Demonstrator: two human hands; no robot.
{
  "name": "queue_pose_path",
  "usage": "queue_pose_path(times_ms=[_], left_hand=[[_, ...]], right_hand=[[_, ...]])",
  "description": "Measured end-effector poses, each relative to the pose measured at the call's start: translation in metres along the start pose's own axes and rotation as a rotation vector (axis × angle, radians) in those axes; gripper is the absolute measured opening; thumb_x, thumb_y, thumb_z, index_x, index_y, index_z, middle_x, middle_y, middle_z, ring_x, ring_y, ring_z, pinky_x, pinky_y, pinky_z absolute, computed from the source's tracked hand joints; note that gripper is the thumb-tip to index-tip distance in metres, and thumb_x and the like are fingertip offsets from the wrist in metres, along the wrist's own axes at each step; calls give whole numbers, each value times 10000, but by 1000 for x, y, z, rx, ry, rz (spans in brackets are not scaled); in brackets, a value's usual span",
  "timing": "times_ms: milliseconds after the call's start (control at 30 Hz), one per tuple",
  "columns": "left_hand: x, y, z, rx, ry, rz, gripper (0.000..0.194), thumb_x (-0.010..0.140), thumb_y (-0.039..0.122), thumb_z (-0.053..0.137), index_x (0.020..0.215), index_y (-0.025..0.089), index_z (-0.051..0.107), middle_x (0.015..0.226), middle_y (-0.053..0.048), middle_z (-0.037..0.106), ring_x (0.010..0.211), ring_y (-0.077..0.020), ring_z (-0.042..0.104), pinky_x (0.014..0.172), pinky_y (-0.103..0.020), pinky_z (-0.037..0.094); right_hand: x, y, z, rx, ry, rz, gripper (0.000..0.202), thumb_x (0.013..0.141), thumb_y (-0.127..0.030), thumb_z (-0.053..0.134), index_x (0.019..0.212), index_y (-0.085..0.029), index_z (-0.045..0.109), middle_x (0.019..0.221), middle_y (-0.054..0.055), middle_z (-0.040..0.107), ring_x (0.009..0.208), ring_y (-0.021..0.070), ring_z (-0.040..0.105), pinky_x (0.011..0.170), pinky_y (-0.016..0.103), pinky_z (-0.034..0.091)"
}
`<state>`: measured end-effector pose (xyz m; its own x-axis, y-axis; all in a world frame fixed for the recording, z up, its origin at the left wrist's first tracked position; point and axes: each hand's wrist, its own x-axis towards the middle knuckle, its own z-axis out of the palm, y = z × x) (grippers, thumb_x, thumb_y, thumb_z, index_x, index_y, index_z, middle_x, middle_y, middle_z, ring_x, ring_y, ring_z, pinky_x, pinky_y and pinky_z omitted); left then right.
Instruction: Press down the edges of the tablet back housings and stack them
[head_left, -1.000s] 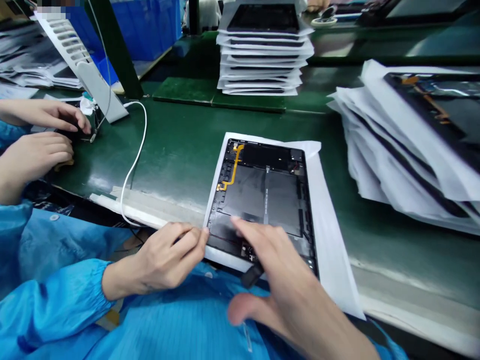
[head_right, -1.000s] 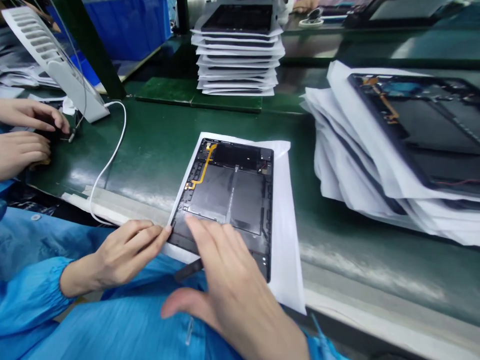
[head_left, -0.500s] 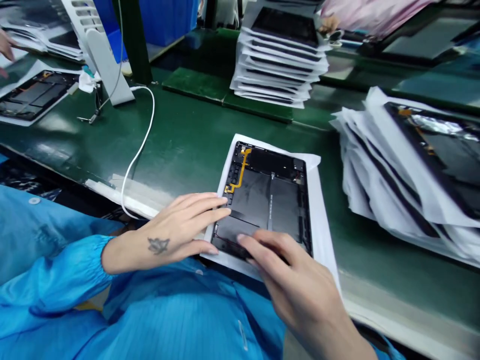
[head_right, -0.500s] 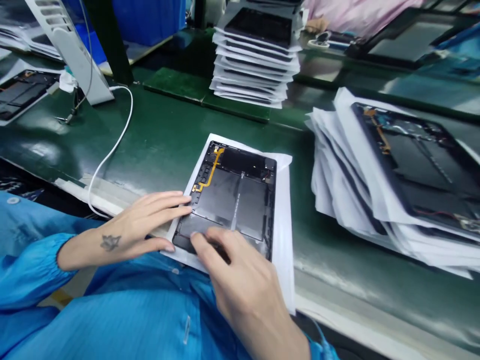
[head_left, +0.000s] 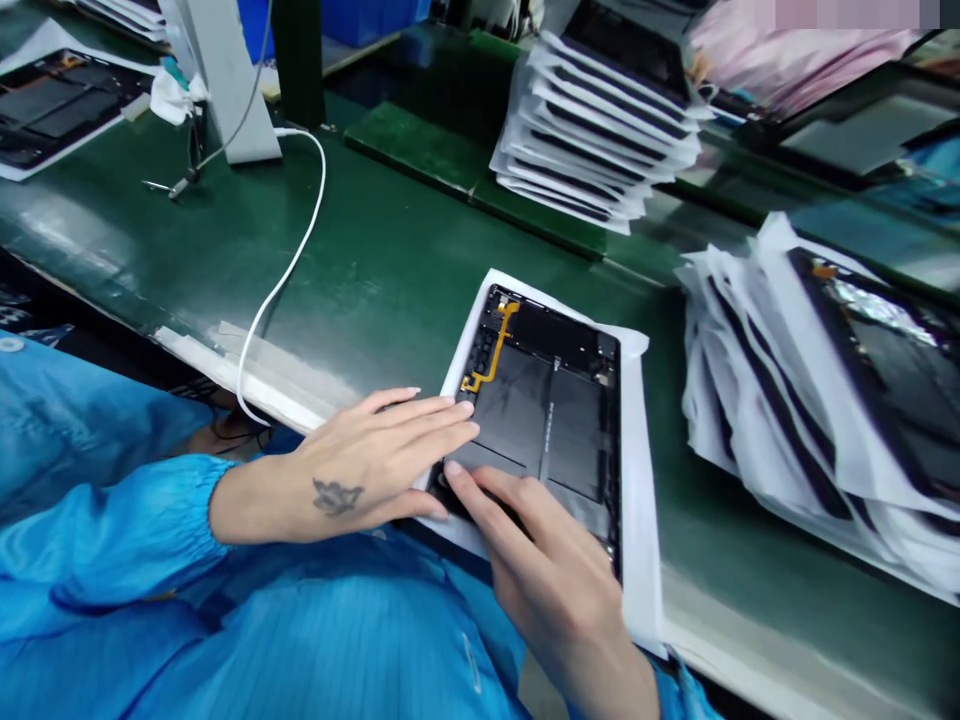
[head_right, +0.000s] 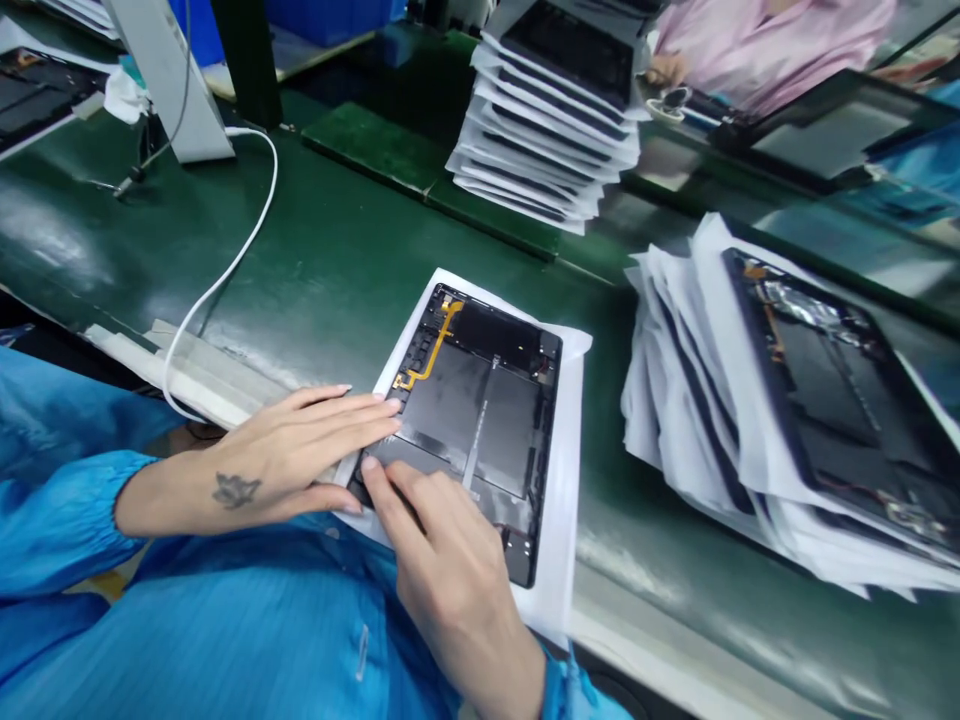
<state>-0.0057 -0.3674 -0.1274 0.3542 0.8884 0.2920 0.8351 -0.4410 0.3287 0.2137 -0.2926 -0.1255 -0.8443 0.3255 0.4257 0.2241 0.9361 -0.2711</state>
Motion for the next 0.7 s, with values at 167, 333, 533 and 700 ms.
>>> queue_pose_path(times_ms=[167,333,533,700], left_hand=[[0,-2,5,5,20,4,542,1041,446,484,1455,96,453,1536,-147,495,1432,-246,475,1188,-428,375],[0,-2,6,1,55,20,515,1040,415,502,1435,86,472,1510,-149,526,1414,-239,498,1176,-413,386],[0,-3,11,-24,85,15,503,1023,406,542,1412,91,492,1478,-150,560,1398,-239,515,1162,-419,398],[0,-5,11,-45,72,42,523,1021,425,541,1409,79,490,1497,-159,538,1416,-243,493,1147,-390,406]], right_hand=[[4,-2,1,-78,28,-5,346,981,-20,462,1197,-183,677,892,57,712,735,138,659,640,241,519],[3,-1,1,-96,13,-20,317,970,-17,479,1167,-143,693,902,76,713,747,152,655,644,255,508],[5,-3,-4,-195,-76,-101,328,989,-17,422,1172,-104,680,978,107,742,709,155,593,625,299,441],[17,-4,-12,-250,-146,-203,283,1026,-102,438,981,-124,716,988,88,764,662,151,531,573,329,367]])
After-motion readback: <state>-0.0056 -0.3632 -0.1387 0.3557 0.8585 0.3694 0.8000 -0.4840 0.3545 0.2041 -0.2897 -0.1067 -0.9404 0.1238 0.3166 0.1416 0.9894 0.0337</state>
